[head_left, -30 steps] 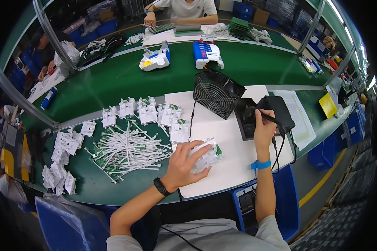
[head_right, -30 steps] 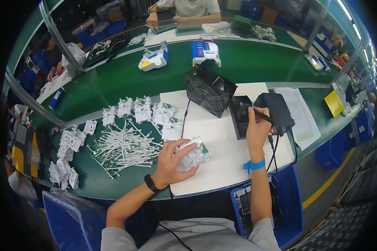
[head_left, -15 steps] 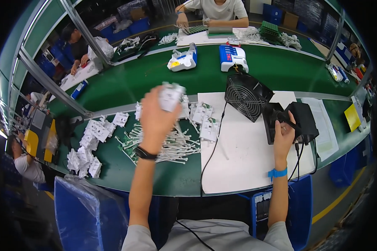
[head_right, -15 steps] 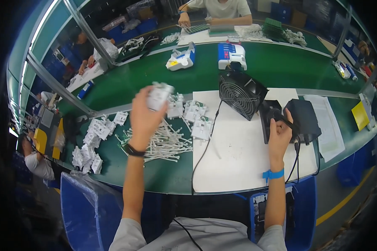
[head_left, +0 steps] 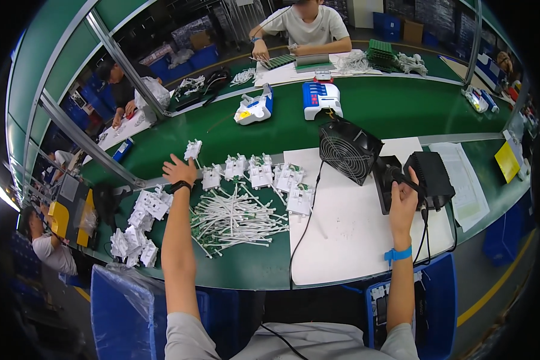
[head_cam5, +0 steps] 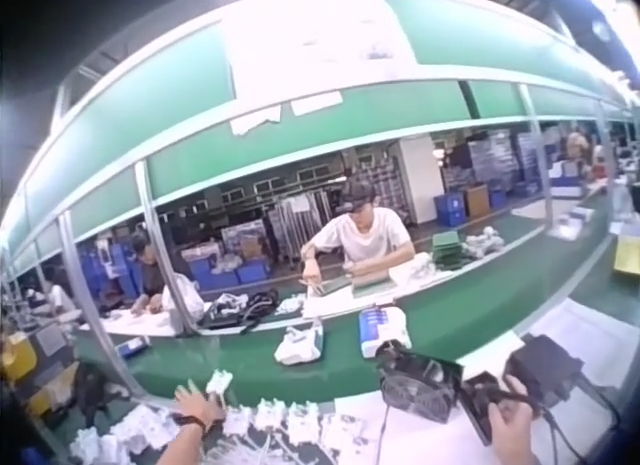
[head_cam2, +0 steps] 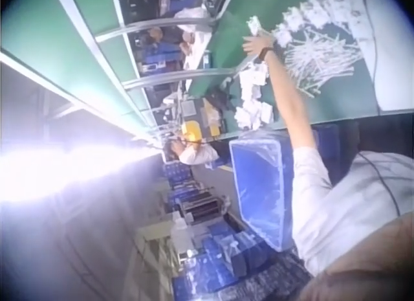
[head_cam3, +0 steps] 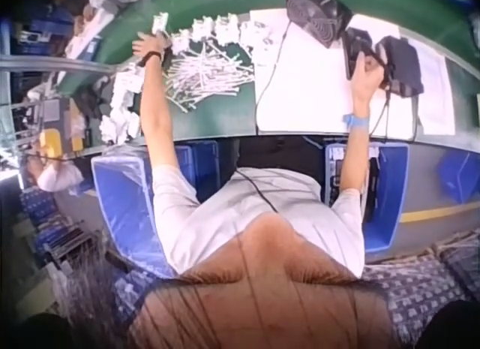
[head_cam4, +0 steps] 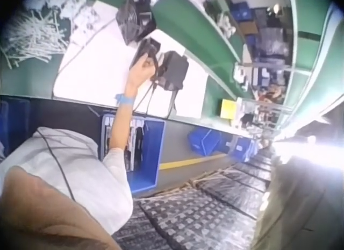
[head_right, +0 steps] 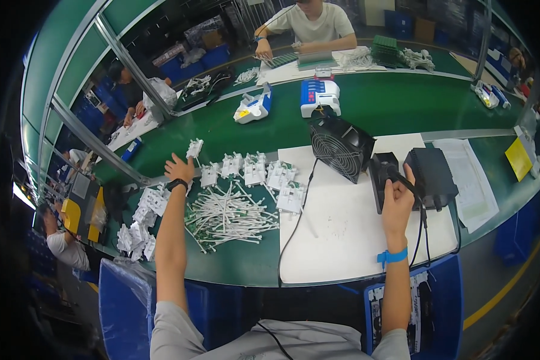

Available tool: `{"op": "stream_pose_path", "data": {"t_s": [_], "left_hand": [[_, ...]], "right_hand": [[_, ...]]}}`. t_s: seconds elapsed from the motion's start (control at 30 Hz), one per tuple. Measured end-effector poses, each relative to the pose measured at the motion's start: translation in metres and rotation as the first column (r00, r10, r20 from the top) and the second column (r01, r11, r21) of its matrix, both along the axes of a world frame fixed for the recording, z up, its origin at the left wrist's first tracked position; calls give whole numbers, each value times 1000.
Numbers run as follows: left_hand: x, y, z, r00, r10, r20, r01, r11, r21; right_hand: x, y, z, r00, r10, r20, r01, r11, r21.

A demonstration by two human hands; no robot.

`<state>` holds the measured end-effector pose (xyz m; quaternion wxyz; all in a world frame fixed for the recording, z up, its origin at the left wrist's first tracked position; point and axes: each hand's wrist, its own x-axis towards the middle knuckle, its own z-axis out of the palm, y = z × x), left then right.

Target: Soldering wires onto small electronic components at an industrial assembly line station.

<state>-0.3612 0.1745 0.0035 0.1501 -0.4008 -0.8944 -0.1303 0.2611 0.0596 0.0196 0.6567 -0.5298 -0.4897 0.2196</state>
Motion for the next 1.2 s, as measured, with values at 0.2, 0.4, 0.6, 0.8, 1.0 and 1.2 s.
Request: {"op": "stream_pose_path", "data": {"t_s": [0.2, 0.4, 0.6, 0.8, 1.0, 1.2], "left_hand": [[-15, -40, 35, 990, -84, 114, 130, 856, -500], [-47, -39, 27, 952, -195, 237, 287, 843, -456], [-53, 17, 13, 959, -148, 242, 194, 964, -182], [-59, 64, -25, 978, -52, 204, 70, 994, -84], [-92, 73, -32, 986, -105, 133, 95, 992, 83], [-72, 49, 10, 956, -143, 254, 184, 973, -141]], "right_hand": [[5, -15, 1, 998, -13, 56, 20, 992, -128], [-7, -13, 7, 996, 2, 92, 12, 988, -153], [-11, -13, -4, 992, 3, 125, 13, 992, -127], [1, -9, -22, 970, -74, 230, 104, 987, -121], [-6, -15, -8, 974, -84, 212, 116, 983, -143], [1, -16, -16, 968, -68, 242, 100, 987, -122]]}}
